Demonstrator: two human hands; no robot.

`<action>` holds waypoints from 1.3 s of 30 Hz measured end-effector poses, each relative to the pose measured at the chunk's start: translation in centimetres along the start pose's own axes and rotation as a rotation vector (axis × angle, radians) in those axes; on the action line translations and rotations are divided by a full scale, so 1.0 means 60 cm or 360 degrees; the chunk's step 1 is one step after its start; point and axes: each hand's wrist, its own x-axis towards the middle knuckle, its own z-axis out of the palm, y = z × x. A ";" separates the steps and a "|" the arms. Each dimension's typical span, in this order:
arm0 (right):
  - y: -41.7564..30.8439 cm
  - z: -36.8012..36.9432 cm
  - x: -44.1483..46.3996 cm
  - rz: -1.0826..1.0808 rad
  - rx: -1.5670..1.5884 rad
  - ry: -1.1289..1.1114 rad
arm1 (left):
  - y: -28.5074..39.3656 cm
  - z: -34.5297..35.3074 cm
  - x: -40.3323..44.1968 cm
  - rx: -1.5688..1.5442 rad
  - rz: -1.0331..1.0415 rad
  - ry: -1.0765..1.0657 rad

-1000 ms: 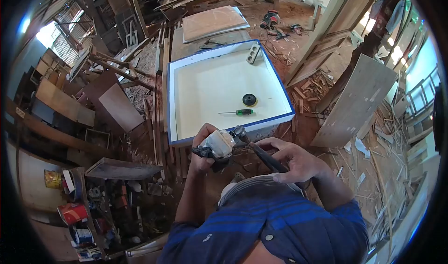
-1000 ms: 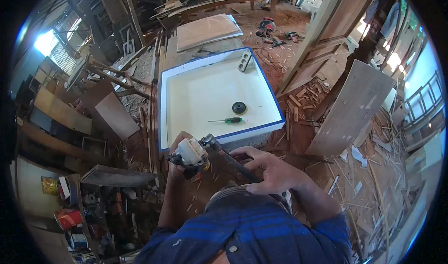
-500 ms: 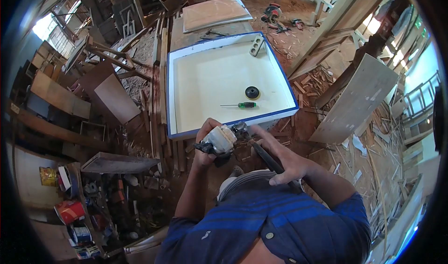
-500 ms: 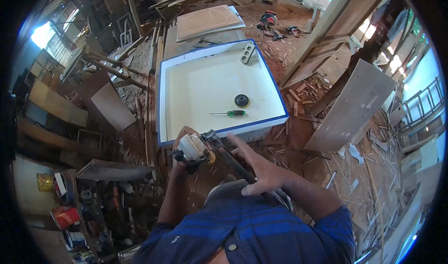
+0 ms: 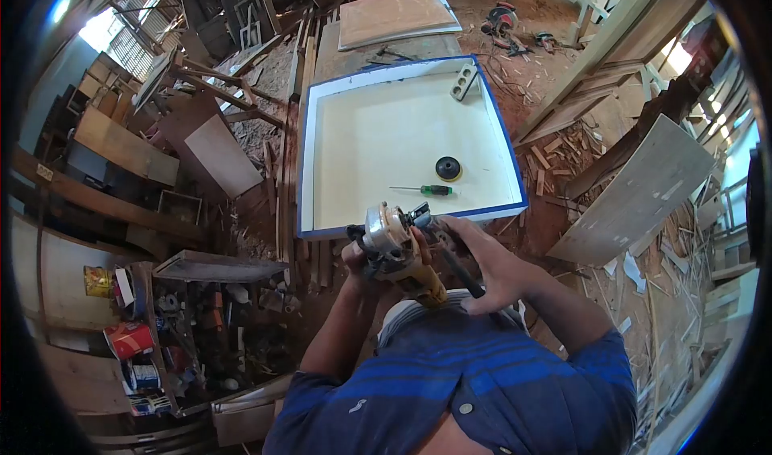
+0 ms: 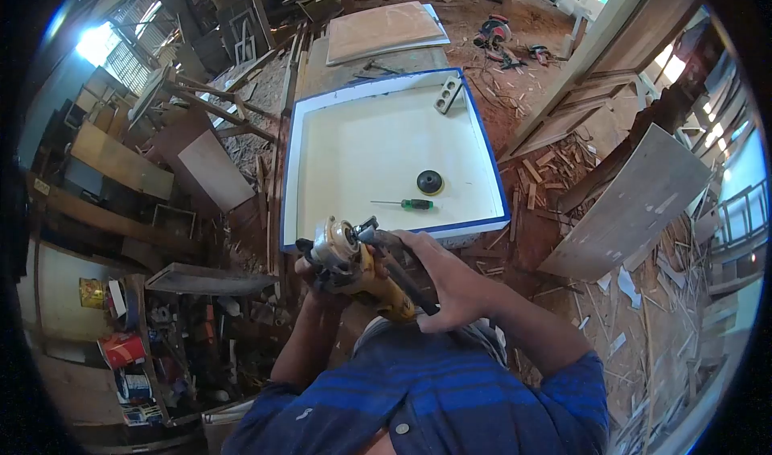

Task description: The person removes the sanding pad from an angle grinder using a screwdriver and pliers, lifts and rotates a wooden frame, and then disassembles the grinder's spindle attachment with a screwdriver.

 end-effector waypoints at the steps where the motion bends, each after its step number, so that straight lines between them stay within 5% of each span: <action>1: 0.003 -0.014 0.005 0.0002 -0.0046 -0.0012 | -0.004 0.005 0.007 -0.0073 0.0025 0.0040; 7: 0.046 -0.103 0.035 -0.0259 -0.0601 0.0176 | 0.018 -0.014 0.067 0.0227 -0.0313 -0.0083; 13: 0.055 -0.237 0.058 -0.0691 -0.1771 0.0158 | 0.035 -0.015 0.093 0.0600 -0.0505 0.0282; 23: -0.050 -0.243 0.034 -0.0104 -0.1800 -0.0289 | 0.040 -0.005 0.095 0.0908 -0.0496 0.0550; 26: -0.075 -0.250 0.030 0.0028 -0.1513 -0.0407 | 0.037 -0.016 0.087 0.0885 -0.0473 0.0471; 32: 0.000 -0.238 -0.003 0.0296 0.0168 -0.0818 | 0.047 -0.031 0.094 0.0823 -0.0420 0.0107; 36: 0.043 -0.171 -0.050 0.1054 0.1438 -0.0557 | 0.052 -0.023 0.093 0.0872 -0.0412 0.0107; 39: 0.052 -0.133 -0.075 0.1106 0.1668 -0.0217 | 0.058 -0.024 0.070 0.0824 -0.0374 0.0323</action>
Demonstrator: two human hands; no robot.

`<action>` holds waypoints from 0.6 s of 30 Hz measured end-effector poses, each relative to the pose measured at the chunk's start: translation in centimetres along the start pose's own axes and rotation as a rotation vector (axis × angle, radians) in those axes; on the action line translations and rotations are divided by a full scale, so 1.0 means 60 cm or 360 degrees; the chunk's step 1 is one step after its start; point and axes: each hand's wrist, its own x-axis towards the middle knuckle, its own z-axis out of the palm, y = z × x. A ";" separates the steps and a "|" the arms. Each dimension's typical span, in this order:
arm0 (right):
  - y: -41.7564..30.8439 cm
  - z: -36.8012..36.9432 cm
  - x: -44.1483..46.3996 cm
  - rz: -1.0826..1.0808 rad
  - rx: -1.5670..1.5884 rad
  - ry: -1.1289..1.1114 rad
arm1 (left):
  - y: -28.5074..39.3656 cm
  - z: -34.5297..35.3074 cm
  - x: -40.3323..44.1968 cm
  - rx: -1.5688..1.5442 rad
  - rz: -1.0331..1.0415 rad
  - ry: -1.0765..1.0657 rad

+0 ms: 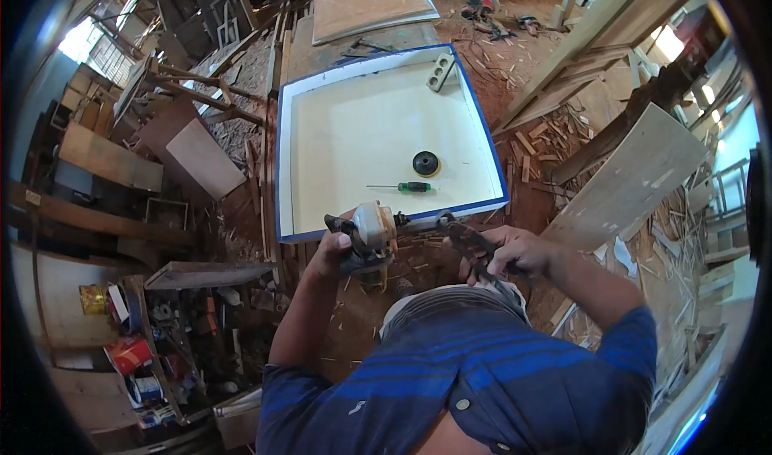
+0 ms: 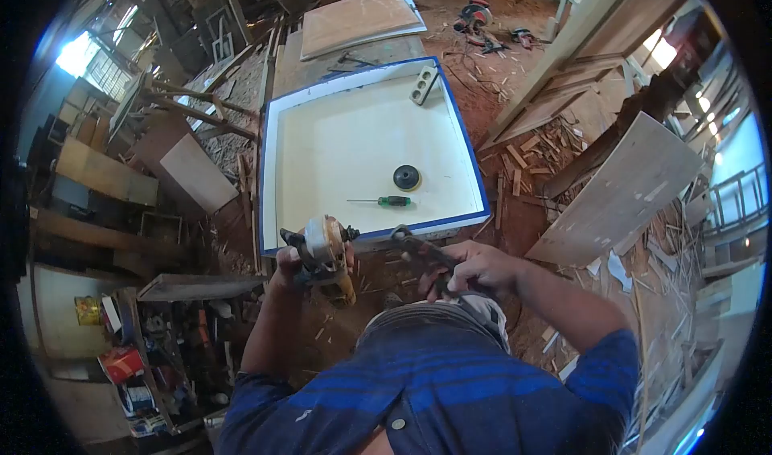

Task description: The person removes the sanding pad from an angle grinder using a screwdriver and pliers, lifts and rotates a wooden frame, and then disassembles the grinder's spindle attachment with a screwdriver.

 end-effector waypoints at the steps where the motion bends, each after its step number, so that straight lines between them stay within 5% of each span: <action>1: 0.021 -0.026 0.006 0.0071 -0.0103 0.0115 | -0.003 -0.008 -0.006 0.0005 -0.0012 0.0055; 4: 0.090 -0.107 0.025 0.0399 -0.0500 0.0502 | -0.023 -0.036 -0.029 -0.0056 -0.0089 0.0126; 7: 0.075 -0.092 0.006 -0.0144 -0.1067 0.0471 | -0.028 -0.027 -0.035 -0.0030 -0.0102 0.0257; 10: 0.060 -0.033 0.004 -0.0235 -0.0367 0.0308 | -0.048 -0.029 -0.045 -0.0179 -0.0126 0.0285; 14: 0.108 -0.066 0.037 -0.0031 -0.1143 0.0641 | -0.042 -0.005 -0.039 -0.0096 -0.0048 0.0286; 18: 0.064 -0.025 0.042 -0.0264 -0.0987 0.0382 | -0.060 -0.010 -0.039 -0.0089 -0.0055 0.0311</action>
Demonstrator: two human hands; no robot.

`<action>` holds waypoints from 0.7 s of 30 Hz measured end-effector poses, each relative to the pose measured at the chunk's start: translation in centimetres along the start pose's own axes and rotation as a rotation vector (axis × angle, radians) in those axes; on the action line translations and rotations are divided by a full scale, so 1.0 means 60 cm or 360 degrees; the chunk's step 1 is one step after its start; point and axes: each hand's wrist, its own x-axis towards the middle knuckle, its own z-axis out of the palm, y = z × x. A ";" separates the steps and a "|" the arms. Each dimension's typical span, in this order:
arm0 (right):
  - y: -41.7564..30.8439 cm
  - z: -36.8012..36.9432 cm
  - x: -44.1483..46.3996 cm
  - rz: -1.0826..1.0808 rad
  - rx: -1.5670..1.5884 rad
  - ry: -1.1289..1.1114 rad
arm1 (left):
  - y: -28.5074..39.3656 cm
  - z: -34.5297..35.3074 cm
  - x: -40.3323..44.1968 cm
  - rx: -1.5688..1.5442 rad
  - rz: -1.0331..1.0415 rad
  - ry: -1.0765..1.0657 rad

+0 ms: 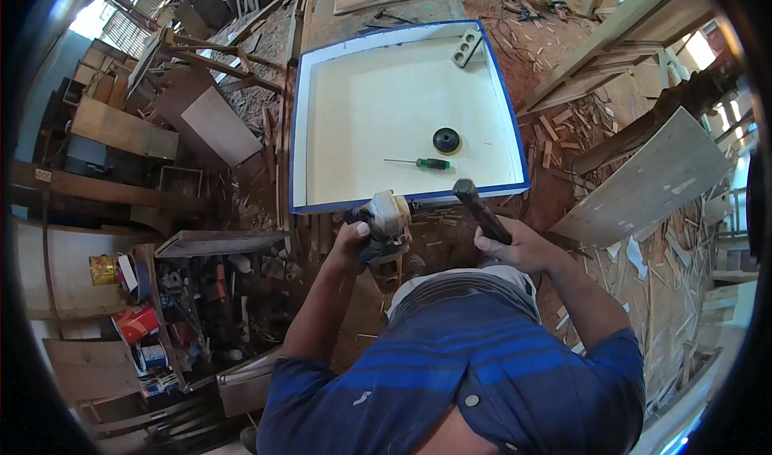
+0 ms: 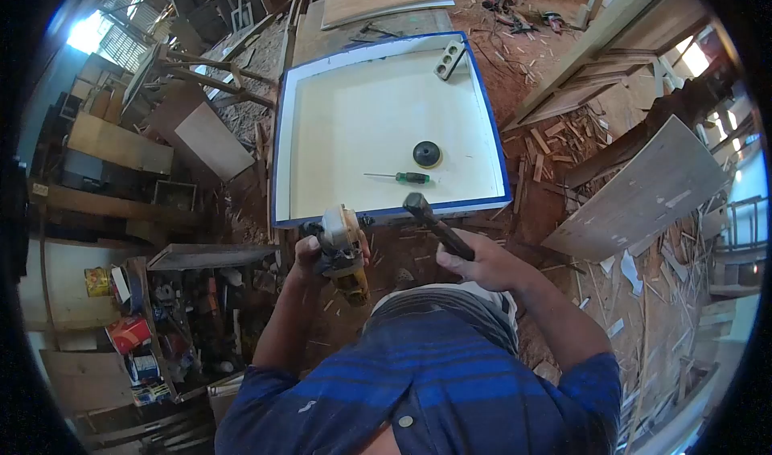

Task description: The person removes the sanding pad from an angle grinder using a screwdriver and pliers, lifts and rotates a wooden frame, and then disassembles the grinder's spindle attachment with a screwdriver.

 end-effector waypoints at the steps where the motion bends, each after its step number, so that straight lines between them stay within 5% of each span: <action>1: -0.033 -0.004 -0.004 0.0128 0.0071 -0.0054 | 0.000 0.005 0.002 -0.0026 0.0011 -0.0010; 3: -0.094 -0.023 -0.004 0.0369 0.0214 -0.0163 | 0.003 0.014 0.005 -0.0066 0.0038 -0.0032; 6: -0.093 -0.052 0.010 0.0158 -0.0261 -0.0212 | 0.007 0.014 0.003 -0.0060 0.0083 -0.0144; 9: -0.091 -0.057 0.019 0.0140 0.0148 -0.0399 | 0.011 0.019 -0.003 -0.0060 0.0119 -0.0153; 18: -0.143 -0.088 0.011 -0.0046 -0.0679 -0.0678 | 0.025 0.014 -0.008 -0.0151 0.0045 -0.0392; 21: -0.159 -0.092 0.017 -0.0004 -0.0510 -0.0956 | 0.026 0.015 -0.009 -0.0162 -0.0054 -0.0405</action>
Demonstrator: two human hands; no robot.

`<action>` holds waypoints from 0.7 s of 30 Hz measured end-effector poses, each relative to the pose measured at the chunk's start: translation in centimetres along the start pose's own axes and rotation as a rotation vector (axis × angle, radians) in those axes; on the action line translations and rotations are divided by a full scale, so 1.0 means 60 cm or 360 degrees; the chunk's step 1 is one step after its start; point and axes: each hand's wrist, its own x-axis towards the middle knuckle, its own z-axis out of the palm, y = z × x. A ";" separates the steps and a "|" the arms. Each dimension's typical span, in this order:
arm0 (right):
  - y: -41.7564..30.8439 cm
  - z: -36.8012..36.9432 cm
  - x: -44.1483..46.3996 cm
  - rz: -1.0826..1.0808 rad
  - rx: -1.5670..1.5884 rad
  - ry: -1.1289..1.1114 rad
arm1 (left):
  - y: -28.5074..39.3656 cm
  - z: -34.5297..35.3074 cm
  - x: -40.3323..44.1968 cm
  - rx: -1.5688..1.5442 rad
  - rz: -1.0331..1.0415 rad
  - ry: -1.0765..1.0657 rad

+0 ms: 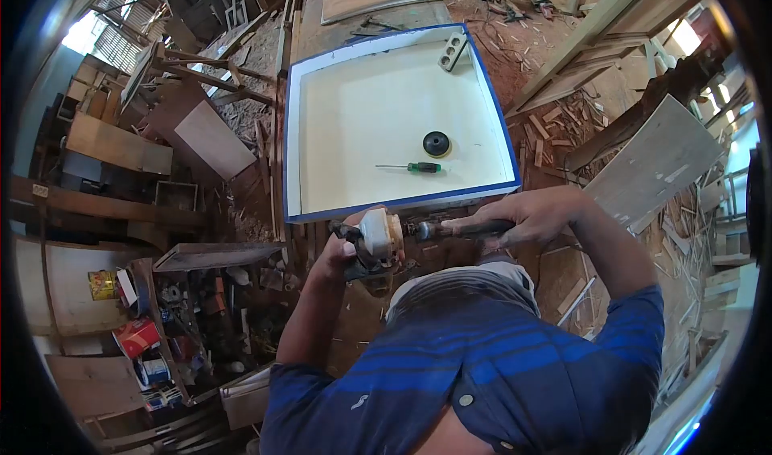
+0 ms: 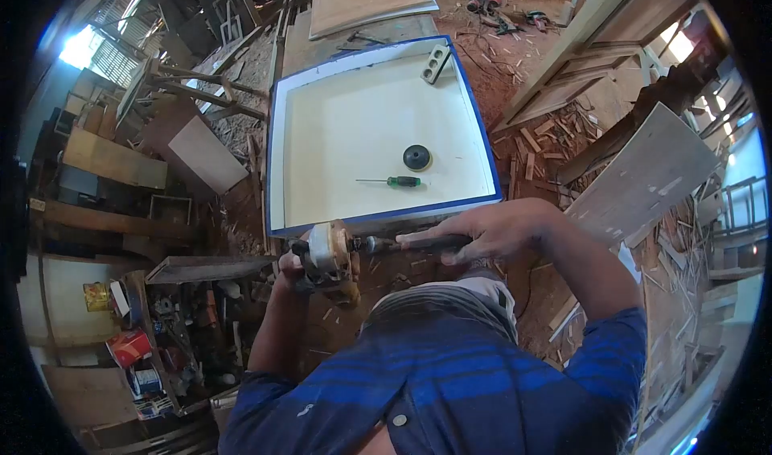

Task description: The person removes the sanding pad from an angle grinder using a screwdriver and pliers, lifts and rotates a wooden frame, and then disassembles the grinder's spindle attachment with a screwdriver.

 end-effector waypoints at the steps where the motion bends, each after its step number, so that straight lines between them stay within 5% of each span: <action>1: 0.002 -0.002 0.001 -0.0061 -0.0018 -0.0002 | 0.002 0.003 -0.001 0.0003 -0.0012 0.0009; 9: 0.013 0.017 0.003 -0.0174 -0.0254 0.0200 | 0.020 0.031 -0.004 0.0299 -0.0063 0.0054; 12: 0.010 0.001 0.019 0.0262 -0.0138 -0.0233 | 0.014 0.033 -0.001 0.0305 -0.0101 -0.0003; 15: -0.009 0.018 0.010 0.0335 -0.0381 0.0125 | 0.011 0.026 -0.001 0.0301 -0.0098 0.0021; 21: 0.016 0.057 0.031 -0.0254 -0.1853 0.1696 | 0.001 0.033 -0.010 0.0320 0.0030 0.0212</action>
